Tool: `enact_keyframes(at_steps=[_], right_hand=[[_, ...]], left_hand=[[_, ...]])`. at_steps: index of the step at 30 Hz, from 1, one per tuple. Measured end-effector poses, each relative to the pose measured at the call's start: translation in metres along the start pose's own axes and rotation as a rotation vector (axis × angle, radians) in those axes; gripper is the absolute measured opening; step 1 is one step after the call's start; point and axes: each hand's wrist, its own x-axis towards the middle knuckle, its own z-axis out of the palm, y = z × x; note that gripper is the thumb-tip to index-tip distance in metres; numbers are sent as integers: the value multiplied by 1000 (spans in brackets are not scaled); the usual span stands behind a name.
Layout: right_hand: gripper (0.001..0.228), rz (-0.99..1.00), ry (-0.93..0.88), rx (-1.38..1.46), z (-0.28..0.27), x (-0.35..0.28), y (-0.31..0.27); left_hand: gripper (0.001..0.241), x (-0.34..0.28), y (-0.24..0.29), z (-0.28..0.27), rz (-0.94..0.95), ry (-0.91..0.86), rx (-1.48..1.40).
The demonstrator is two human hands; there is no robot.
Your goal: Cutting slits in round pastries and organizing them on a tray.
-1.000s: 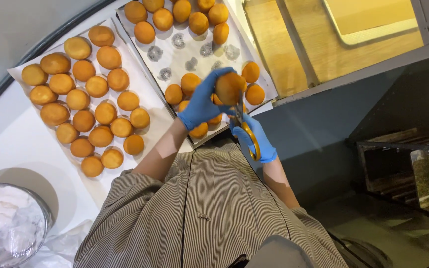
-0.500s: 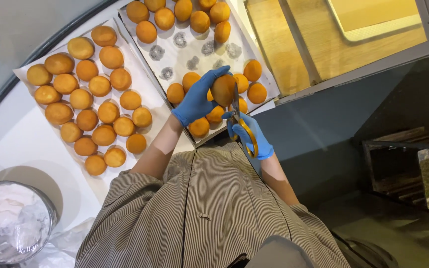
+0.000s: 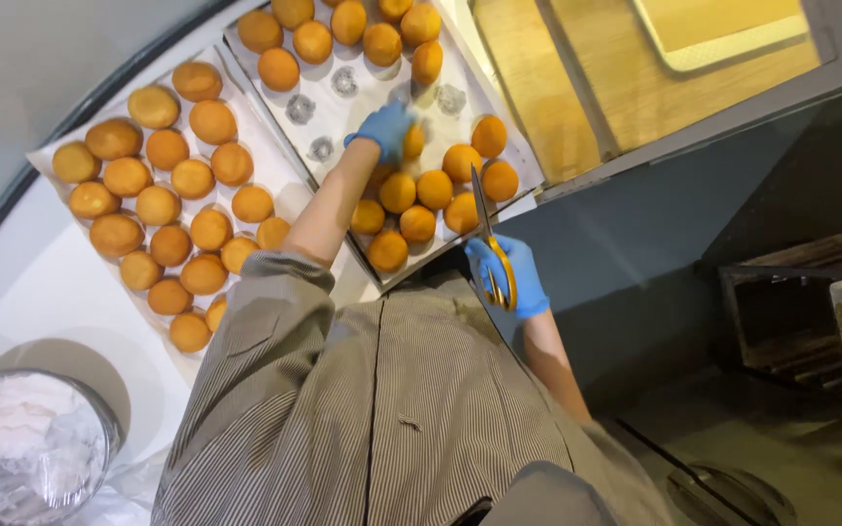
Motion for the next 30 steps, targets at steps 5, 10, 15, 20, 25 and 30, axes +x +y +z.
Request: enact_keyframes(at_steps=[5, 10, 15, 20, 25, 30], right_hand=[[20, 28, 77, 116, -14, -18, 17], [20, 23, 172, 134, -20, -33, 31], [22, 50, 198, 207, -18, -40, 29], [25, -18, 88, 212, -17, -31, 34], [31, -143, -73, 137, -8, -18, 14], [48, -312, -346, -18, 3, -17, -32]], left_hand=[[65, 80, -30, 18, -270, -592, 346], [75, 138, -64, 74, 150, 191, 805], [22, 143, -117, 129, -262, -44, 660], [59, 48, -43, 51, -361, 170, 40], [97, -24, 54, 5, -132, 438, -611], [91, -57, 151, -49, -88, 381, -1005]])
